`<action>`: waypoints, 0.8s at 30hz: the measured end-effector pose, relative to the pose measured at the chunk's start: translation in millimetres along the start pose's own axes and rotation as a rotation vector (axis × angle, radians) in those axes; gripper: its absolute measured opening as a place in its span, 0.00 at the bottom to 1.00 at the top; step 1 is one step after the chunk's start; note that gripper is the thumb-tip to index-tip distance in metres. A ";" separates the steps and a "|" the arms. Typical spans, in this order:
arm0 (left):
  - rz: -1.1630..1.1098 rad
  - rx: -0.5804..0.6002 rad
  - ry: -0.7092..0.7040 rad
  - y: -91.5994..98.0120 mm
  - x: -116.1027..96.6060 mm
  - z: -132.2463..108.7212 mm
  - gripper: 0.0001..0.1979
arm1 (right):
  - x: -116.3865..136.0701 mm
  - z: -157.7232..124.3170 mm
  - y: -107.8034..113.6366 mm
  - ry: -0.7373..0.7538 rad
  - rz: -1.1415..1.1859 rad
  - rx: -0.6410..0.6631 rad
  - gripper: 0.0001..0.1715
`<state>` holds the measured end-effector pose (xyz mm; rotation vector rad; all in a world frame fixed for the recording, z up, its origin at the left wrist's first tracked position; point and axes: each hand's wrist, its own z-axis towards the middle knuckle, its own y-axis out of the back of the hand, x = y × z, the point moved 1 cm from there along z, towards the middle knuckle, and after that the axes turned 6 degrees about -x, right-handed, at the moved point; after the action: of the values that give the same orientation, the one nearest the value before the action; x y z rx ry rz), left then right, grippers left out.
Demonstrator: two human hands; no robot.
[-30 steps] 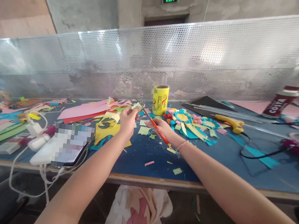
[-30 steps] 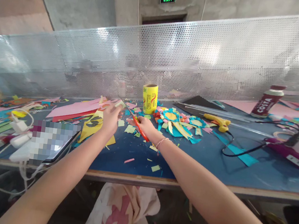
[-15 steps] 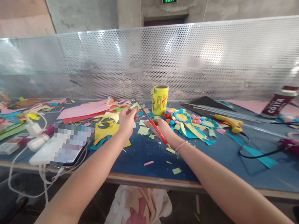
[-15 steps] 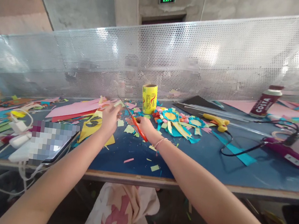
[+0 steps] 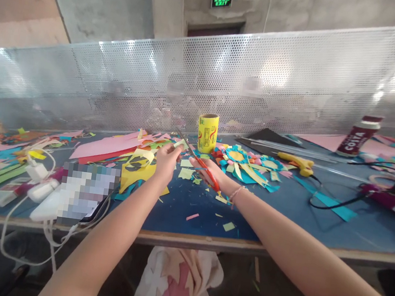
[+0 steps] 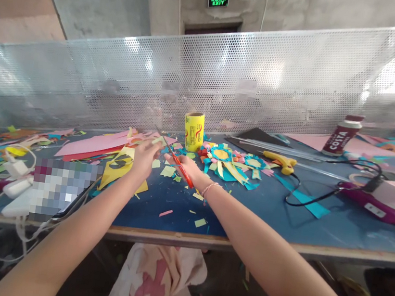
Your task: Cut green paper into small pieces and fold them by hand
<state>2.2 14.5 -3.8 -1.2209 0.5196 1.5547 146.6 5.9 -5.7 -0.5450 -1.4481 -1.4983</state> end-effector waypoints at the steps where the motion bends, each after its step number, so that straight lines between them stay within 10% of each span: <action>1: -0.002 0.009 0.001 -0.2 -0.1 -0.2 0.09 | -0.4 0.2 -0.1 -0.005 0.007 0.000 0.30; 24: 0.007 0.011 -0.009 0.3 -3.0 -1.6 0.08 | -4.3 2.1 -0.6 -0.002 0.027 -0.025 0.29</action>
<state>2.4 11.7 -1.8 -1.2040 0.5270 1.5609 147.5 9.2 -9.1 -0.5790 -1.4201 -1.4971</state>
